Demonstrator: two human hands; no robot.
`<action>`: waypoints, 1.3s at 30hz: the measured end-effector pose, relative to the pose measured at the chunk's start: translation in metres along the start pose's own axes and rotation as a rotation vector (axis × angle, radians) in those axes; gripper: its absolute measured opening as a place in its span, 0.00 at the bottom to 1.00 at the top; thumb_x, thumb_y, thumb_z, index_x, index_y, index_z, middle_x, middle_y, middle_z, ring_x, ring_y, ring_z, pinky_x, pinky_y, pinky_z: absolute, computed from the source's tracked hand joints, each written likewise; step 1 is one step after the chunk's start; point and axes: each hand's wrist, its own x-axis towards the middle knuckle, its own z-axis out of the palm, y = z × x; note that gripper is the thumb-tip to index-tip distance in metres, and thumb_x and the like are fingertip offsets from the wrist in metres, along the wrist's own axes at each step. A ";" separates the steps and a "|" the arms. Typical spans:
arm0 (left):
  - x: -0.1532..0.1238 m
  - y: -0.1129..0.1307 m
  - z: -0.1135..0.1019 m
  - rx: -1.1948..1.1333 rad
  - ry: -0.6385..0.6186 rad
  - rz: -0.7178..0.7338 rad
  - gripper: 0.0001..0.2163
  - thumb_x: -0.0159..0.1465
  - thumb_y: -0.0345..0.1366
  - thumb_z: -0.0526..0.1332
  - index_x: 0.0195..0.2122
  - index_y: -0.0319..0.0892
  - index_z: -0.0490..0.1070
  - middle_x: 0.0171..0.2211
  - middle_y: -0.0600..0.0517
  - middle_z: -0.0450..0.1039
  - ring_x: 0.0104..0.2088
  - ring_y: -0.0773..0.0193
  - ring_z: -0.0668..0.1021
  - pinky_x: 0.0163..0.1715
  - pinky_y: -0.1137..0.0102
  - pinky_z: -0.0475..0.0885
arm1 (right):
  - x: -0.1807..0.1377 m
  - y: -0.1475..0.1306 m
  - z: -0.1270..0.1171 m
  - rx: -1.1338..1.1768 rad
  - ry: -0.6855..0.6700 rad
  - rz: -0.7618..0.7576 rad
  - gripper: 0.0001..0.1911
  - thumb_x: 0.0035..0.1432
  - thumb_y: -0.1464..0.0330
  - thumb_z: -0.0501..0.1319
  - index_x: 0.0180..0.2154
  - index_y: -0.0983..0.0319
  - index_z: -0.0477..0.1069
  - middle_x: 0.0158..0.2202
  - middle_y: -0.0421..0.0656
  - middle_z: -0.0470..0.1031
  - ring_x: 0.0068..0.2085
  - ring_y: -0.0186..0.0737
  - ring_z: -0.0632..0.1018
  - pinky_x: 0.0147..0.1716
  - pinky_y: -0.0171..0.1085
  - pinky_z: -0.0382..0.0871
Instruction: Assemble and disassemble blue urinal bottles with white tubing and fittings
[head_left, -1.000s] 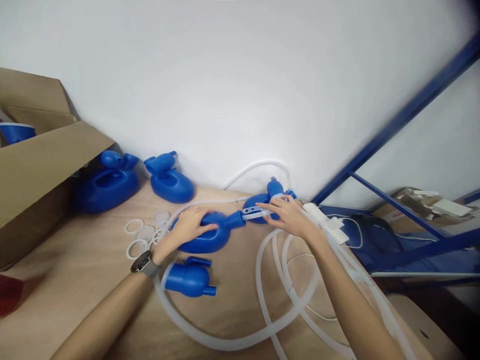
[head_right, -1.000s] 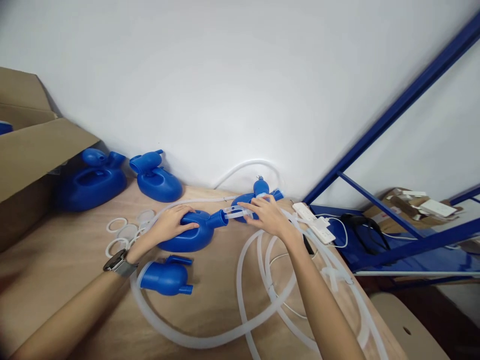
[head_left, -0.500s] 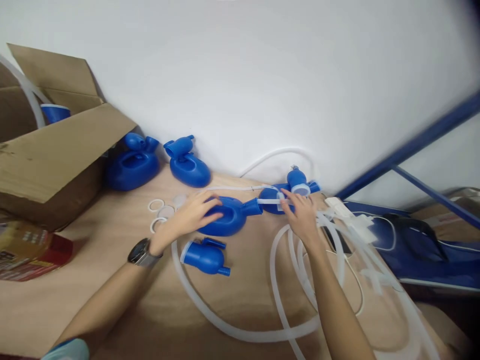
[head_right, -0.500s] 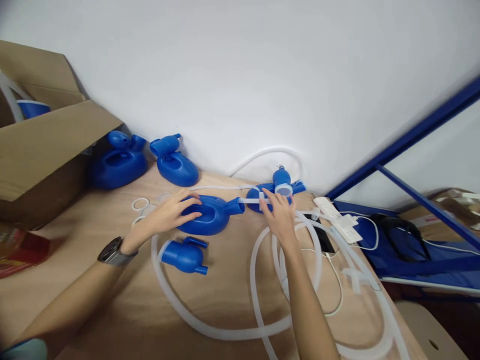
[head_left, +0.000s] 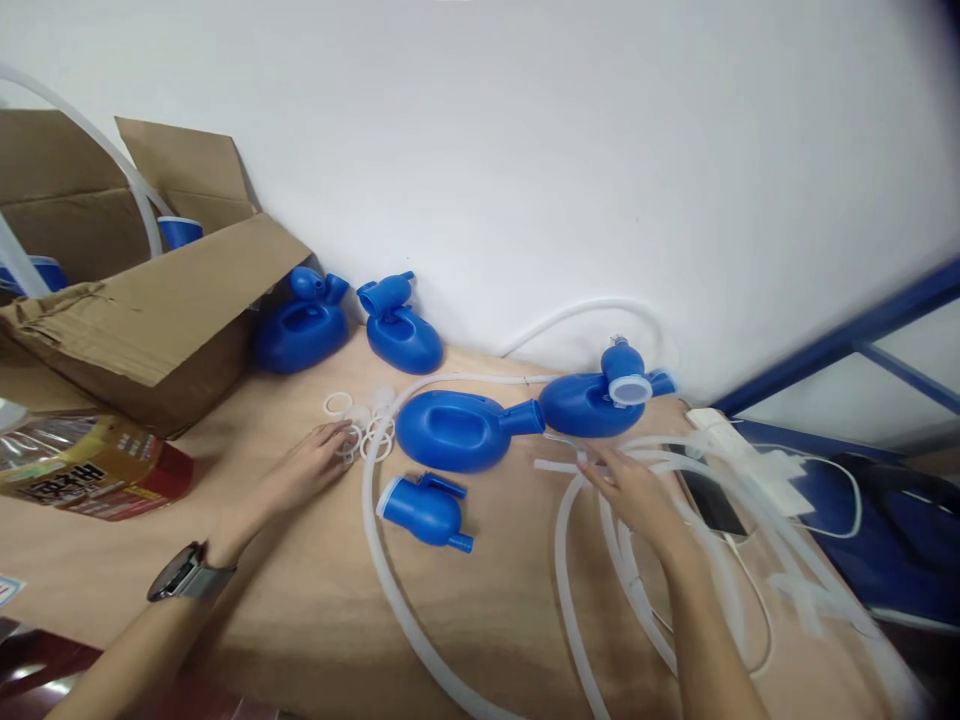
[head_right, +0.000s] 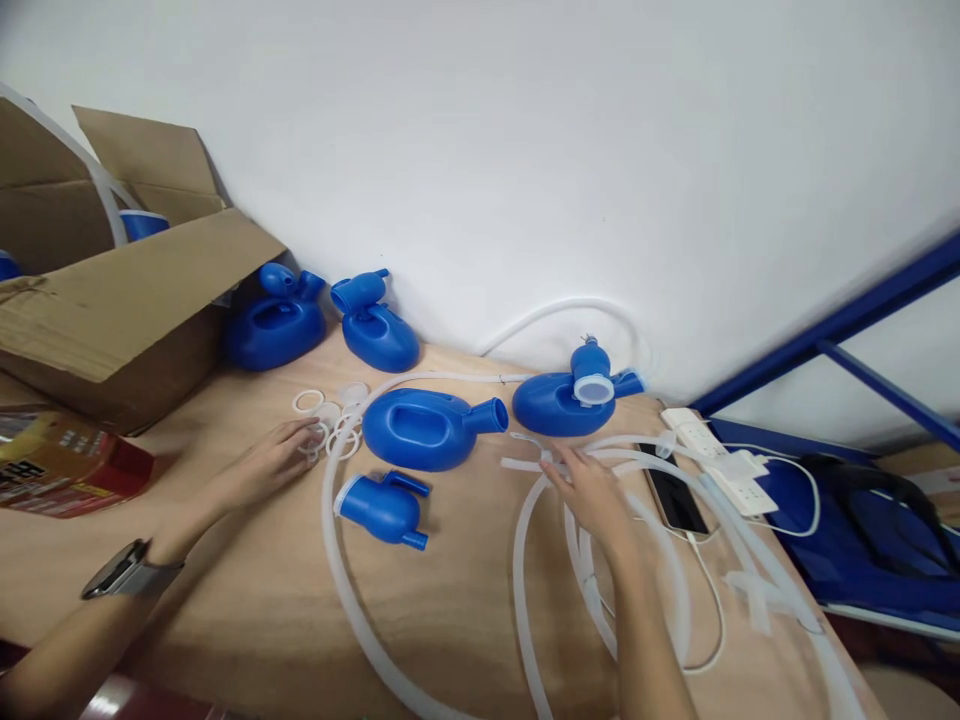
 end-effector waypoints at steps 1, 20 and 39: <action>0.003 0.001 0.002 -0.005 0.032 -0.016 0.18 0.69 0.46 0.52 0.51 0.44 0.75 0.64 0.38 0.71 0.63 0.44 0.74 0.64 0.51 0.70 | 0.002 -0.004 0.009 0.007 -0.027 -0.012 0.29 0.70 0.49 0.51 0.62 0.58 0.73 0.50 0.51 0.81 0.51 0.54 0.82 0.50 0.50 0.76; 0.039 0.172 -0.040 -0.180 0.414 0.513 0.31 0.72 0.39 0.64 0.74 0.48 0.54 0.60 0.43 0.75 0.58 0.50 0.79 0.59 0.56 0.76 | -0.035 -0.163 -0.026 0.743 -0.214 -0.354 0.37 0.69 0.49 0.60 0.74 0.45 0.52 0.71 0.44 0.63 0.69 0.47 0.69 0.71 0.52 0.62; 0.153 0.143 0.006 -0.024 0.186 0.259 0.22 0.77 0.54 0.51 0.44 0.43 0.77 0.43 0.44 0.80 0.45 0.50 0.82 0.49 0.59 0.73 | 0.087 -0.099 0.028 1.062 0.208 -0.079 0.18 0.61 0.51 0.63 0.39 0.59 0.77 0.43 0.44 0.78 0.46 0.41 0.77 0.52 0.39 0.70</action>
